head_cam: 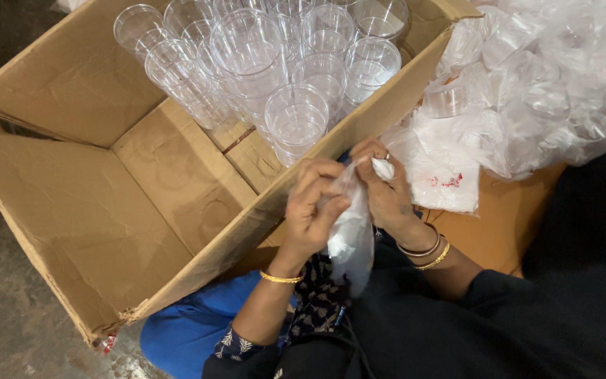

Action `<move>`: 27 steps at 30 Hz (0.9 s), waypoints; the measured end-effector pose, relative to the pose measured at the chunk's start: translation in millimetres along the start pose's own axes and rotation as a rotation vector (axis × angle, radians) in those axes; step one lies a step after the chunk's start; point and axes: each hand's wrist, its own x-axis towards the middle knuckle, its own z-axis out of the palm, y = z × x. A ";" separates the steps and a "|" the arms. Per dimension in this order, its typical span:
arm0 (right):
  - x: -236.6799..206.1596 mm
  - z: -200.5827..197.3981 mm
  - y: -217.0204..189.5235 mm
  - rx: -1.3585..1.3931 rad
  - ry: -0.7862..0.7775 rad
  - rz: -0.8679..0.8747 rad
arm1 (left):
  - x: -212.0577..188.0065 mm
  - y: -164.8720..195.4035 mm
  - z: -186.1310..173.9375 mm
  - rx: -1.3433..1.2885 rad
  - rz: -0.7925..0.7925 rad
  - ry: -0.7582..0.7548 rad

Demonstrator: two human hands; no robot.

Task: The person sits on the floor in front of an open cardboard box of clear plastic cups. They open a poly bag, place cups into it one at a time, gather and twist the bag closed, and set the filled bag beside the box, repeating the cycle.

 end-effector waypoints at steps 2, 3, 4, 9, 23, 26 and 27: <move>4.2 -1.4 1.9 0.032 -0.030 0.051 | -7.2 -6.2 -2.1 -0.549 -0.291 0.009; 6.5 -3.4 1.0 0.201 -0.005 0.209 | -10.0 -9.4 -4.4 -0.823 -0.435 0.012; 9.5 -6.2 -1.1 0.368 0.019 0.367 | -11.0 -13.1 -8.4 -0.843 -0.545 0.072; 22.1 -29.0 -27.6 0.116 -0.127 0.585 | -3.9 -22.7 -63.0 -0.808 -0.905 0.320; 136.7 -7.9 -11.3 -0.552 -0.013 0.129 | 64.2 -62.0 -103.5 0.329 -0.492 0.338; 187.1 1.2 35.3 -0.607 -0.008 -0.160 | 93.2 -102.6 -104.9 0.436 -0.467 0.486; 200.8 0.8 49.6 -0.629 -0.039 -0.293 | 102.0 -115.1 -107.8 0.467 -0.476 0.497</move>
